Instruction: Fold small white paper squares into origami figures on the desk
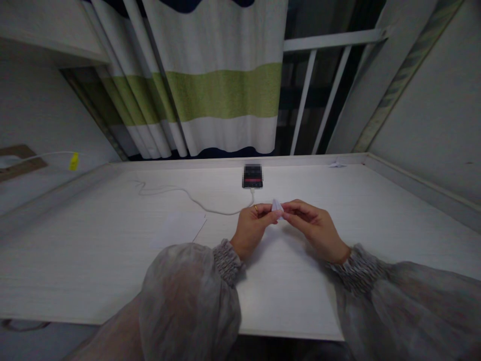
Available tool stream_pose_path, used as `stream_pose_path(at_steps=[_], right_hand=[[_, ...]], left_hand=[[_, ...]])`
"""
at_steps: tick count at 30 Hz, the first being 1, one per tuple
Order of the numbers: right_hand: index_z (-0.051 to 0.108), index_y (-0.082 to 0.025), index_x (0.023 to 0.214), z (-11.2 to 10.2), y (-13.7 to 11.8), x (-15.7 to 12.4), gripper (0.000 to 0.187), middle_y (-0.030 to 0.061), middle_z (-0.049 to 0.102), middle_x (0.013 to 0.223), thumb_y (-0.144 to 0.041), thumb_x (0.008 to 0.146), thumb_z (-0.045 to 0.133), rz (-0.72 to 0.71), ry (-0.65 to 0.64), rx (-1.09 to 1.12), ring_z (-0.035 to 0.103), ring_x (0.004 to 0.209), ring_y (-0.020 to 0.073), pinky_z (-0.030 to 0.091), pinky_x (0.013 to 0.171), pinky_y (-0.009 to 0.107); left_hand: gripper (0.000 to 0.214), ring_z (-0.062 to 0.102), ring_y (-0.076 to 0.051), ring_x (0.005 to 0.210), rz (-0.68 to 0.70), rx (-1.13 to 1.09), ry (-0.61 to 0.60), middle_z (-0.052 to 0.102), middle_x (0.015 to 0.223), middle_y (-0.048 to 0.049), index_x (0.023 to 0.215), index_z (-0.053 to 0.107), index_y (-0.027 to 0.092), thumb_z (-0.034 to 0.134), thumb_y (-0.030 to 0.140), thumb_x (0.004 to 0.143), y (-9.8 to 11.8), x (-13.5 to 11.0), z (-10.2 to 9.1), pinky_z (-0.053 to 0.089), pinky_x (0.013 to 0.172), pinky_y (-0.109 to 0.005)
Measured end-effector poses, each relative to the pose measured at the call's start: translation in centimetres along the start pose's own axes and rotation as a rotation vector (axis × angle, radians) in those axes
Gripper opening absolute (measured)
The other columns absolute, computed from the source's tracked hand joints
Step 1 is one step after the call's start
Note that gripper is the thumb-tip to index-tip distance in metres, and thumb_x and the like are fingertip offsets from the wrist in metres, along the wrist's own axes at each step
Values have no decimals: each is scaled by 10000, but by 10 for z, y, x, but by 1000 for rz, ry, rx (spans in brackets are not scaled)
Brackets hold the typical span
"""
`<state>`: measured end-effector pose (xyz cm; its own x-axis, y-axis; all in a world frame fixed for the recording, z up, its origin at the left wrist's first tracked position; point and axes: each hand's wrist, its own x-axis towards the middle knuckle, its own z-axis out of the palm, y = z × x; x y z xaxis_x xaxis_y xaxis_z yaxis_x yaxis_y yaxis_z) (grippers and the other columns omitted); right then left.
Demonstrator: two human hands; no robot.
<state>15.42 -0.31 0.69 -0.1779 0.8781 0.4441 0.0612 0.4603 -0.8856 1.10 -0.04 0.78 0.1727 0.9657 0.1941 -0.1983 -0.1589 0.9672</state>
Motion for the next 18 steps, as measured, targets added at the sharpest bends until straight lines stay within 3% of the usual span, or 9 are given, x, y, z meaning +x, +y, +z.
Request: stream_pose_path(at_steps=[3, 8, 12, 18], right_hand=[[590, -216, 975, -2, 1, 0, 242, 11, 569, 800, -242, 735, 606, -75, 1, -77, 529, 756, 138, 437, 728, 307], [574, -211, 885, -1, 0, 0, 172, 3, 562, 746, -265, 729, 619, -63, -18, -36, 542, 700, 135, 465, 680, 307], [555, -211, 878, -1, -2, 1, 196, -3, 573, 716, -293, 718, 633, -8, -28, 66, 570, 670, 136, 485, 666, 310], [550, -214, 855, -3, -2, 2, 181, -8, 590, 716, -266, 709, 643, 4, -22, 120, 582, 657, 127, 479, 652, 292]], left_hand=[[171, 520, -87, 600, -7, -24, 6, 643, 661, -26, 695, 669, 113, 650, 277, 648, 1, 0, 2, 429, 622, -226], [287, 560, -87, 549, 0, -140, 43, 627, 607, 18, 786, 537, 141, 709, 234, 576, -4, 2, 2, 452, 605, -237], [427, 608, -107, 568, 55, -190, -32, 614, 591, 58, 821, 384, 195, 727, 201, 565, -5, 3, 1, 468, 620, -248], [321, 604, -92, 608, 124, -156, -127, 609, 621, 46, 810, 406, 190, 678, 207, 640, -3, 2, 0, 460, 648, -237]])
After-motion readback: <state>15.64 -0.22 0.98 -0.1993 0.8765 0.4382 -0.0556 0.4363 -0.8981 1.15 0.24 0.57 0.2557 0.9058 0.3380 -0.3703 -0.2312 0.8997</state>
